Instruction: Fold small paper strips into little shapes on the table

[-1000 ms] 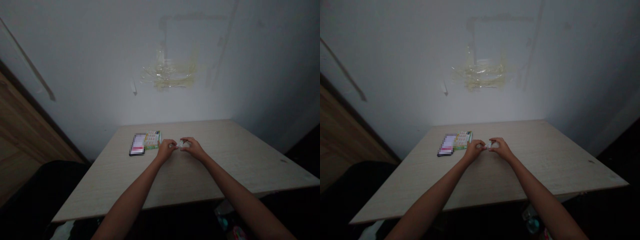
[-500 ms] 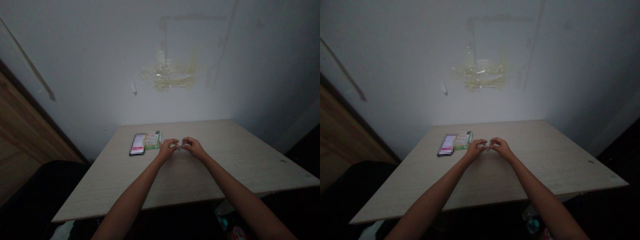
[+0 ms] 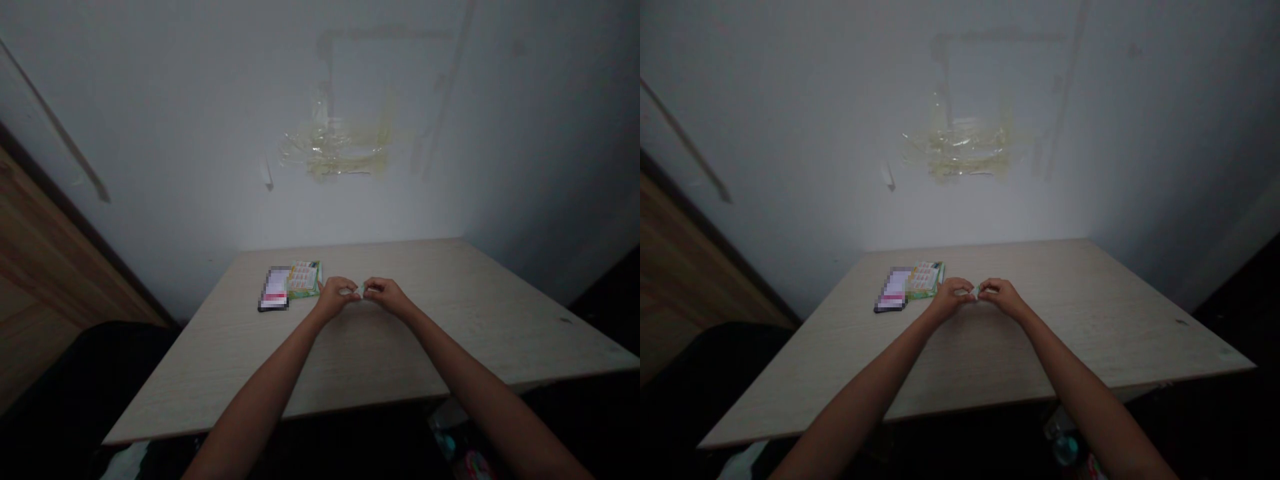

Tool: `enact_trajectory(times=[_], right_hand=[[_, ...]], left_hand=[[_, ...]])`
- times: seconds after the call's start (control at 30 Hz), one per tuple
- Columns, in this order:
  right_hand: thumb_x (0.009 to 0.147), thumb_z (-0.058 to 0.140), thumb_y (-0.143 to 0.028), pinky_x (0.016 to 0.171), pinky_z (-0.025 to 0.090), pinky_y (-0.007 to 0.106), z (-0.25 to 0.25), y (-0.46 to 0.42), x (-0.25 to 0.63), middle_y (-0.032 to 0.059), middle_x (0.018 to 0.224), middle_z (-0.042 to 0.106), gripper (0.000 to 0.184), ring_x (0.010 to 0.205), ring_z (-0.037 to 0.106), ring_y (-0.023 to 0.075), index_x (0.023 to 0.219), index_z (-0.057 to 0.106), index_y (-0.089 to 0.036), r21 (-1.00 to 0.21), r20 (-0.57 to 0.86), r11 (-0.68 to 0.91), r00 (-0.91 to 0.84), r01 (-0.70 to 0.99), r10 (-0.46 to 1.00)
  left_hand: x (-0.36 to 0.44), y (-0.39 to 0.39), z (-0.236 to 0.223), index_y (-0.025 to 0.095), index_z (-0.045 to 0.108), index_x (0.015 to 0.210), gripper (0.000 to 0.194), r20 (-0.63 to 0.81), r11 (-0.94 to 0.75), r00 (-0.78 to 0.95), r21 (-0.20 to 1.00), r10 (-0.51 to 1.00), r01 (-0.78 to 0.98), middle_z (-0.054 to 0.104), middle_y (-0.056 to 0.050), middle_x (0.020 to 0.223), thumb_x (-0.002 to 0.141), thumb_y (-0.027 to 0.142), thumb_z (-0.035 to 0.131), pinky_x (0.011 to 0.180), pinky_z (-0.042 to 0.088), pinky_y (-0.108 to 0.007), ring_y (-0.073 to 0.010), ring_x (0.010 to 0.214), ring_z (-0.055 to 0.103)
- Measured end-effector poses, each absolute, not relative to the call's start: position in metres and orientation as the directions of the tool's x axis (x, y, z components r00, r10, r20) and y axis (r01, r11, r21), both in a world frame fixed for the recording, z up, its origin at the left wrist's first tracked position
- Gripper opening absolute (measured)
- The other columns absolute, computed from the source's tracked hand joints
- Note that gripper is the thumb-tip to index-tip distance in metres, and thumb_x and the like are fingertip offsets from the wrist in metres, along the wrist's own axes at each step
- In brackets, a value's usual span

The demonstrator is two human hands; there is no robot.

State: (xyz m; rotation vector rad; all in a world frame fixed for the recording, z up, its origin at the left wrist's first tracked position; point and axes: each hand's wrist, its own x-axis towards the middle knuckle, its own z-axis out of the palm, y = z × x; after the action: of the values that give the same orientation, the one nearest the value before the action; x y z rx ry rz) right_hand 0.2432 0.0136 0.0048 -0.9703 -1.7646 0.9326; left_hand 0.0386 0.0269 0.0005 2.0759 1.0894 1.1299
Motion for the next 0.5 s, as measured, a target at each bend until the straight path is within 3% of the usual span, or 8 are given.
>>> enact_trajectory(times=[0.13, 0.33, 0.5], right_hand=[[0.074, 0.072, -0.037, 0.086, 0.045, 0.034, 0.0078, 0.0127, 0.2445, 0.0035, 0.081, 0.069, 0.017, 0.083, 0.062, 0.0187, 0.074, 0.070, -0.020, -0.824, 0.413, 0.505, -0.338, 0.257, 0.845], [0.074, 0.074, -0.040, 0.090, 0.045, 0.036, 0.0042, 0.0145, 0.2446, 0.0030, 0.082, 0.069, 0.017, 0.087, 0.063, 0.0199, 0.070, 0.072, -0.023, -0.788, 0.467, 0.555, -0.331, 0.265, 0.820], [0.072, 0.078, -0.044, 0.092, 0.046, 0.038, 0.0007, 0.0170, 0.2446, 0.0039, 0.084, 0.070, 0.019, 0.092, 0.063, 0.0221, 0.069, 0.075, -0.026, -0.774, 0.480, 0.566, -0.319, 0.286, 0.817]], left_hand=[[0.0376, 0.0285, 0.0012, 0.023, 0.077, 0.070, 0.010, 0.459, -0.567, 0.348, 0.746, 0.818, 0.350, 0.077, -0.005, 0.094, 0.069, 0.032, 0.082, 0.101, 0.045, -0.042, -0.0223, 0.099, 0.067], [0.0372, 0.0254, 0.0047, 0.023, 0.078, 0.071, 0.012, 0.393, -0.526, 0.366, 0.743, 0.844, 0.415, 0.076, -0.007, 0.101, 0.071, 0.034, 0.081, 0.105, 0.042, -0.047, -0.0251, 0.108, 0.064], [0.0369, 0.0244, 0.0051, 0.021, 0.078, 0.073, 0.009, 0.381, -0.526, 0.374, 0.714, 0.846, 0.462, 0.076, -0.008, 0.106, 0.074, 0.030, 0.079, 0.111, 0.034, -0.054, -0.0266, 0.113, 0.061]])
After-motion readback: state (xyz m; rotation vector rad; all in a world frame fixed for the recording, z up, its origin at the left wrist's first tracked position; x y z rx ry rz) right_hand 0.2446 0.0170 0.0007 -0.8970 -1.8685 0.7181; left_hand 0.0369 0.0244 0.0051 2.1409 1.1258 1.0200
